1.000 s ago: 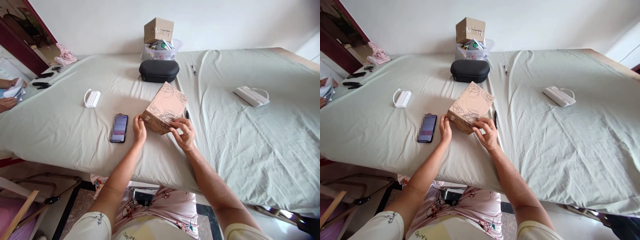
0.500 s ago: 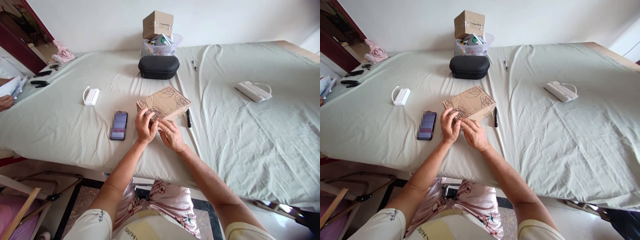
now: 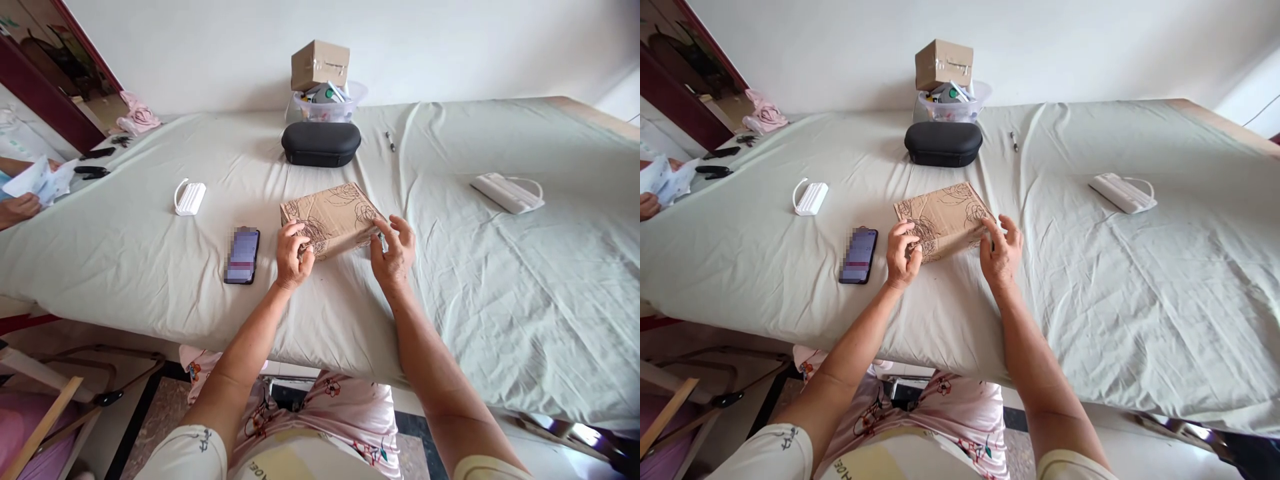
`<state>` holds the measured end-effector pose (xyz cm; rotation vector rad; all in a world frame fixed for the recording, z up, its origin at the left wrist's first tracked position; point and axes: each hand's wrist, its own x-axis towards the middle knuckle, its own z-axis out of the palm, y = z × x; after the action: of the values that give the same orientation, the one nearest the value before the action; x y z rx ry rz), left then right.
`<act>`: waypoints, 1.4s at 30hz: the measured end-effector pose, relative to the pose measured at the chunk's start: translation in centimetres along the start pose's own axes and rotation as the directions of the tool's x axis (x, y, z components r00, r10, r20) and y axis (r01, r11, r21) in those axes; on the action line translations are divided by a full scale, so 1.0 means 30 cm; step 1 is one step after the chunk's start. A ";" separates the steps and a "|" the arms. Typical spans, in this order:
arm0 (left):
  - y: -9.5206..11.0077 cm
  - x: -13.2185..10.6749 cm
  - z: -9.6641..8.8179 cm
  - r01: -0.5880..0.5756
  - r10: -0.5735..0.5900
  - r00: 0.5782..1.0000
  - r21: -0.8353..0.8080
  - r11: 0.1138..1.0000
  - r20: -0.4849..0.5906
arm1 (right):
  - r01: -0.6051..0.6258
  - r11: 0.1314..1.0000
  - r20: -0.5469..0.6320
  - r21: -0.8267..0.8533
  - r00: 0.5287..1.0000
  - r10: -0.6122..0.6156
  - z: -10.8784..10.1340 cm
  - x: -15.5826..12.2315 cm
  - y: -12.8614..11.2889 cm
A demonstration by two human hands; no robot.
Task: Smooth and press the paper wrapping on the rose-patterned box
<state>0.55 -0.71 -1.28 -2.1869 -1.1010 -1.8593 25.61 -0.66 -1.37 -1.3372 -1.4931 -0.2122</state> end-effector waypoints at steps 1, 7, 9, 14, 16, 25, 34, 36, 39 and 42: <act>-0.004 0.000 -0.004 0.018 -0.018 1.000 0.000 1.000 0.003 | -0.033 0.999 -0.017 0.030 0.999 0.034 -0.002 0.002 0.003; -0.021 -0.007 -0.012 0.197 -0.196 0.980 0.034 0.980 -0.030 | -0.215 0.949 0.033 0.232 0.977 0.213 0.007 -0.007 -0.034; -0.027 -0.011 -0.005 0.278 -0.276 0.960 0.052 0.959 -0.049 | -0.258 0.930 0.052 0.263 0.966 0.253 0.017 -0.015 -0.042; -0.043 -0.023 0.013 0.431 -0.431 0.902 -0.008 0.902 -0.010 | -0.359 0.912 0.215 0.199 0.924 0.316 0.036 -0.028 -0.016; -0.048 -0.028 0.020 0.501 -0.501 0.865 -0.018 0.865 0.020 | -0.370 0.919 0.301 0.137 0.899 0.318 0.040 -0.034 -0.001; -0.061 -0.036 0.043 0.718 -0.733 0.675 0.154 0.679 0.086 | -0.238 0.971 0.391 -0.001 0.894 0.219 0.059 -0.060 0.023; -0.047 -0.030 0.013 0.583 -0.579 0.812 0.076 0.809 -0.070 | -0.270 0.946 0.143 0.179 0.958 0.247 0.016 -0.023 -0.052; -0.030 -0.022 -0.002 0.502 -0.496 0.861 0.032 0.864 -0.112 | -0.214 0.941 0.026 0.262 0.976 0.215 -0.005 -0.017 -0.076; -0.006 -0.007 -0.023 0.375 -0.366 0.917 0.032 0.926 -0.159 | -0.110 0.926 -0.090 0.361 0.984 0.152 -0.028 -0.016 -0.096; 0.007 0.004 -0.036 0.300 -0.288 0.943 0.051 0.952 -0.167 | -0.057 0.921 -0.131 0.386 0.985 0.116 -0.040 -0.016 -0.101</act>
<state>-0.23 -1.32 -0.81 -1.8797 -1.5065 -2.0231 23.78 -2.87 0.24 -1.0444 -1.2653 0.0354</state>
